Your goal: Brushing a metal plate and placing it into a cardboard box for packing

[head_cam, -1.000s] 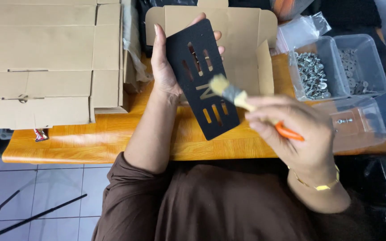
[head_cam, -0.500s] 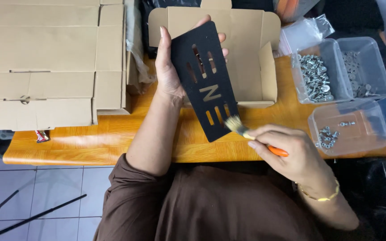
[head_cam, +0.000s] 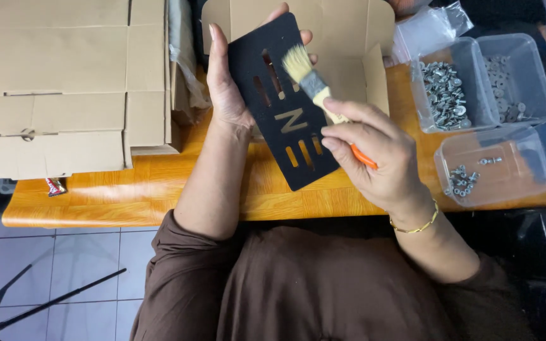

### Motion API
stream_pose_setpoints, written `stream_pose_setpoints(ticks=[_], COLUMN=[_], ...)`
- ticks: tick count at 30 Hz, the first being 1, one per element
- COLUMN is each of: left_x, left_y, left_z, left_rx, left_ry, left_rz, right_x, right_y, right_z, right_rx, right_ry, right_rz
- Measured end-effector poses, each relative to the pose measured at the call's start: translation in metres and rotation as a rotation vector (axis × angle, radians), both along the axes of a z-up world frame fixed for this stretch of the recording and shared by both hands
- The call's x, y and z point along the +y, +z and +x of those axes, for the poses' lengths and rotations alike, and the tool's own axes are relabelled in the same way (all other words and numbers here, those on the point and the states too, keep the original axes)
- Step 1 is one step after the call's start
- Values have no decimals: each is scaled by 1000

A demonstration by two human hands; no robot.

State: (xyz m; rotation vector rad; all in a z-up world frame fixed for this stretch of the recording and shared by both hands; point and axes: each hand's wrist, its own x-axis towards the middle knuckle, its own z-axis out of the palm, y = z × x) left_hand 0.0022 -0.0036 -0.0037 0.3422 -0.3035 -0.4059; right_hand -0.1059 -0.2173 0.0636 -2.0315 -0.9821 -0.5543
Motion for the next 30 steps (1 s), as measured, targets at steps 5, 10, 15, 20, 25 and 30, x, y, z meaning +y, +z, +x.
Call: stream_pose_setpoints(ticks=[5, 10, 15, 20, 25, 30], left_x=[-3, -4, -4, -2, 0, 1], left_y=[0, 2, 7, 6, 5, -1], left_z=[-1, -2, -4, -4, -1, 1], left_rx=[91, 75, 141, 76, 97, 36], left_ry=[1, -2, 50, 46, 54, 3], left_rz=[-13, -35, 16, 26, 8, 4], right_x=[-30, -48, -24, 4, -10, -27], right_y=[-11, 4, 33, -12, -31, -3], right_z=[-31, -46, -46, -26, -39, -50], right_rx=[164, 452, 172, 27, 123, 339], right_ry=[-14, -30, -65, 35, 64, 36], right_rz=[-130, -152, 51, 37, -21, 3])
